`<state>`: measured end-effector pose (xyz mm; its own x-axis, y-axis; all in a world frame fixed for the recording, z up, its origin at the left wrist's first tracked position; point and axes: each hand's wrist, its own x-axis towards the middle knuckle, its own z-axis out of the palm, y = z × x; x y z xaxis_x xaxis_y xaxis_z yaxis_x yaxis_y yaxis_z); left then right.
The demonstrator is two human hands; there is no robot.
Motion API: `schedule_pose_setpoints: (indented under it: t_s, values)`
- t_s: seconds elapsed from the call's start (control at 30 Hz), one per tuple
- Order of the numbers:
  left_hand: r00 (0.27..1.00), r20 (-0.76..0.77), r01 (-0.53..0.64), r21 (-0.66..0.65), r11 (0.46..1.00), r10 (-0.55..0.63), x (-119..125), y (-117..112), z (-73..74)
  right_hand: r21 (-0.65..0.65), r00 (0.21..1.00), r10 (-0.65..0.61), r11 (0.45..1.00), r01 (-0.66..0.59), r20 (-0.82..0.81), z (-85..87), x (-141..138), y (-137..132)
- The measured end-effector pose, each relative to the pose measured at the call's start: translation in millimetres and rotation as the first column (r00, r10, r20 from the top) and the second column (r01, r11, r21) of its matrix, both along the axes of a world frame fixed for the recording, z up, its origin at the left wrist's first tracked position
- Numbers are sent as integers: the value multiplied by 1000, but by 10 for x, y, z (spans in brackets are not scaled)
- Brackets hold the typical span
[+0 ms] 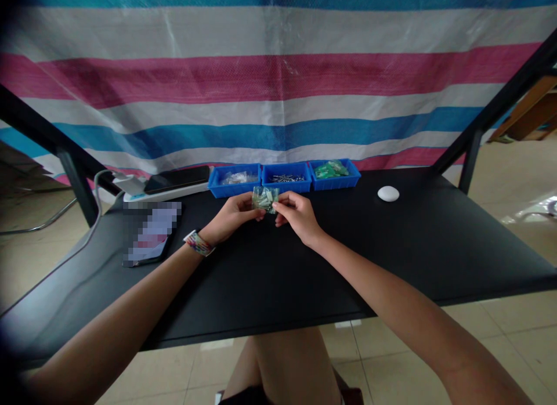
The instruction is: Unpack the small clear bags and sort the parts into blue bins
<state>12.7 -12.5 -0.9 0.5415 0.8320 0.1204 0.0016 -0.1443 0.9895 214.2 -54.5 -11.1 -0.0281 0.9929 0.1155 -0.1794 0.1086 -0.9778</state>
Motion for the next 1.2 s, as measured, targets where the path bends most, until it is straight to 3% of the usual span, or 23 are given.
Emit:
schedule_pose_setpoints:
  t_s: [0.47, 0.77, 1.0, 1.2]
  values:
    - [998, -47, -36, 51, 998, 38, -20, 2, 12, 120, 991, -2, 993, -14, 134, 7, 15, 3]
    - [989, -138, -43, 103, 994, 57, -23, 27, -1, 99, 989, -36, 995, 22, 145, -24, 13, 5]
    - [999, -38, -21, 17, 1000, 21, -3, -17, 38, 78, 990, 3, 997, -14, 139, 18, 9, -4]
    - [1000, -12, -3, 21, 1000, 4, 6, -48, 84, 73, 992, 35, 996, -44, 119, 32, 11, -9]
